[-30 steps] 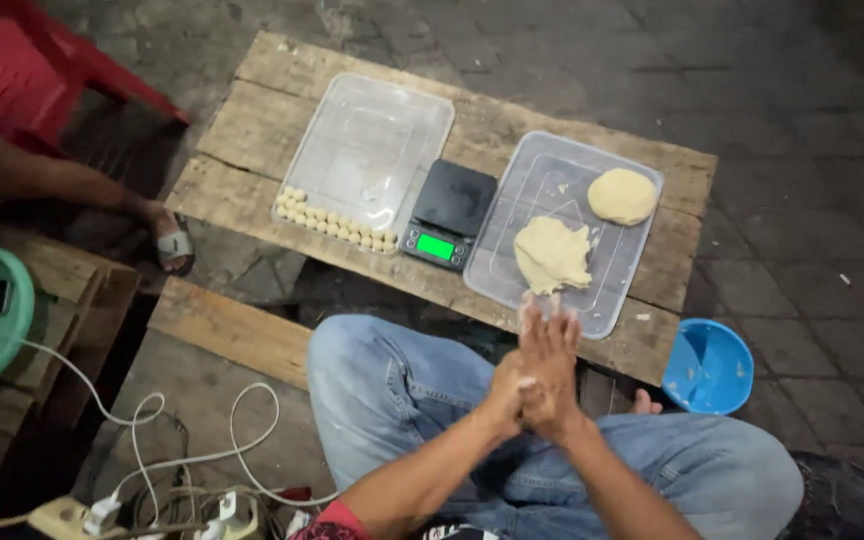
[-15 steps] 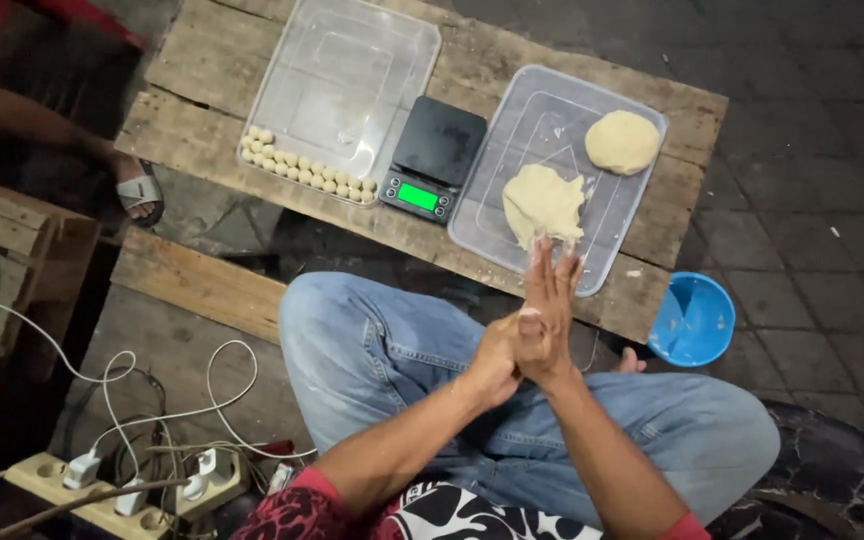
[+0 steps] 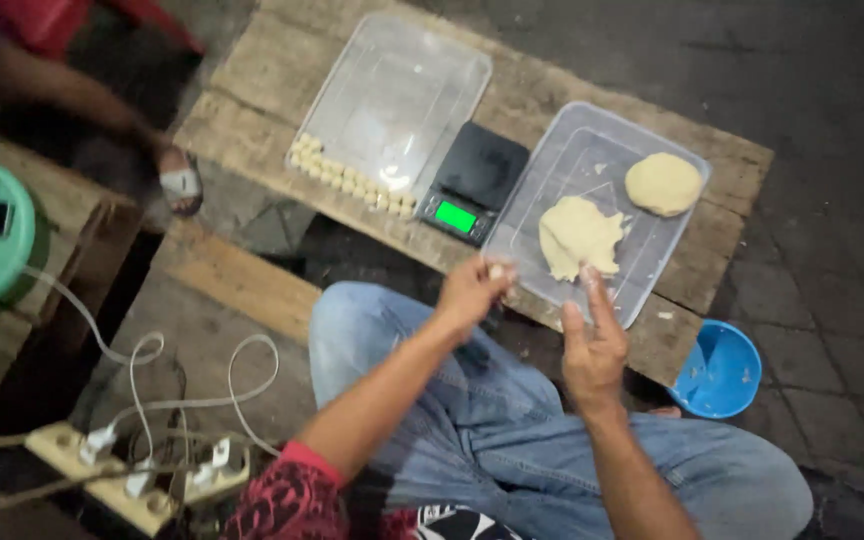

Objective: The person portions out small pieces of dough from a larger mass, rolls them into uniform balls, and organizes them in a plastic container.

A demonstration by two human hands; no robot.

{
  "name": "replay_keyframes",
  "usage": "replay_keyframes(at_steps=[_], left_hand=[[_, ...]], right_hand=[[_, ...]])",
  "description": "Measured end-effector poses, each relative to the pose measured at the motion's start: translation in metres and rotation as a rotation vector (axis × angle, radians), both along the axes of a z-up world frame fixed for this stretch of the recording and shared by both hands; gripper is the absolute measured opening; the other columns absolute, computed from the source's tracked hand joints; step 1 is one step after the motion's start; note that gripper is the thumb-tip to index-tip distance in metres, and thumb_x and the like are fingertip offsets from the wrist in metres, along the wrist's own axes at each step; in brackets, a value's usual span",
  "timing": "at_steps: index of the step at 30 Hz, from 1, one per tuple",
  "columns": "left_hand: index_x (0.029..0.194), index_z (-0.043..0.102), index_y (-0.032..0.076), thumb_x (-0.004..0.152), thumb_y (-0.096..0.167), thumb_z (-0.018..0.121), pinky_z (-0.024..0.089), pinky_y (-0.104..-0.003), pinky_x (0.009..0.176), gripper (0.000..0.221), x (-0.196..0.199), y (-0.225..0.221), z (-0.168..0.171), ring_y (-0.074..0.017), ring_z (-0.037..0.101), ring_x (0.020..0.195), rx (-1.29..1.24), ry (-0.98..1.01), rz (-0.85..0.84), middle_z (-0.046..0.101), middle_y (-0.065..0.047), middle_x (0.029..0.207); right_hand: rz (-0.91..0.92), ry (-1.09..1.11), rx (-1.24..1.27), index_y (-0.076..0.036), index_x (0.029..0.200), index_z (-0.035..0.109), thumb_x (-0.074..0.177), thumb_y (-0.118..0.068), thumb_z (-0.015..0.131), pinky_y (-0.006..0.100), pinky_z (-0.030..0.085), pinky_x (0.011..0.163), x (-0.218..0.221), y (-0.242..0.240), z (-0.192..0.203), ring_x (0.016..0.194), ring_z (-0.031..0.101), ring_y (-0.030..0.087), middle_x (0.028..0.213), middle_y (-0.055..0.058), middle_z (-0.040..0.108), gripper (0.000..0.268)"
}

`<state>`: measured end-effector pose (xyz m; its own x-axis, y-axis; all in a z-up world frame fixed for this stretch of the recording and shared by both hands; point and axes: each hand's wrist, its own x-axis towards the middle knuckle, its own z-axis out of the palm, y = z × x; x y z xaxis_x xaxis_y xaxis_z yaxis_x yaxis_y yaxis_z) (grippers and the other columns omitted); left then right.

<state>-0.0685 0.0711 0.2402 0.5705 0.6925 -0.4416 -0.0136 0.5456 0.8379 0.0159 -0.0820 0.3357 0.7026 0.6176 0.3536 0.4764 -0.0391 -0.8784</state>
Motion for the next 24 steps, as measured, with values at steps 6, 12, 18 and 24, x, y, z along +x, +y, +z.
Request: replay_keyframes(at_steps=[6, 12, 18, 24], left_hand=[[0.108, 0.08, 0.012, 0.081, 0.019, 0.085, 0.059, -0.037, 0.082, 0.028, -0.033, 0.159, 0.015, -0.0199, 0.072, 0.091, 0.547, 0.122, 0.115, 0.078, -0.012, 0.1], [0.112, 0.078, 0.011, 0.084, 0.004, 0.077, 0.062, -0.042, 0.075, 0.028, -0.091, 0.281, 0.014, -0.0357, 0.076, 0.089, 1.044, 0.543, 0.107, 0.072, -0.015, 0.1], [0.101, 0.075, 0.007, 0.079, 0.002, 0.069, 0.054, -0.043, 0.086, 0.023, -0.115, 0.326, -0.01, -0.0345, 0.067, 0.096, 1.272, 0.841, -0.105, 0.07, -0.009, 0.106], [0.106, 0.08, 0.018, 0.088, 0.015, 0.064, 0.051, -0.043, 0.087, 0.024, -0.127, 0.341, -0.027, -0.0287, 0.057, 0.105, 1.531, 1.04, -0.211, 0.061, -0.004, 0.113]], right_hand=[[0.06, -0.228, -0.101, 0.002, 0.135, 0.067, 0.094, -0.004, 0.075, 0.045, 0.043, 0.116, 0.041, 0.007, 0.024, 0.127, 0.06, 0.04, 0.132, 0.026, 0.066, 0.042], [0.119, -0.235, -0.196, 0.005, 0.129, 0.071, 0.098, 0.0, 0.075, 0.052, 0.048, 0.109, 0.085, 0.013, 0.01, 0.125, 0.061, 0.044, 0.127, 0.028, 0.069, 0.031], [-0.002, 0.207, -0.332, 0.007, 0.136, 0.064, 0.105, -0.006, 0.063, 0.027, 0.05, 0.094, 0.1, 0.023, 0.003, 0.106, 0.065, 0.019, 0.122, 0.015, 0.07, 0.034], [0.011, 0.113, -0.352, 0.009, 0.133, 0.065, 0.103, -0.001, 0.063, 0.029, 0.049, 0.097, 0.095, 0.022, 0.006, 0.11, 0.066, 0.021, 0.127, 0.015, 0.07, 0.032]])
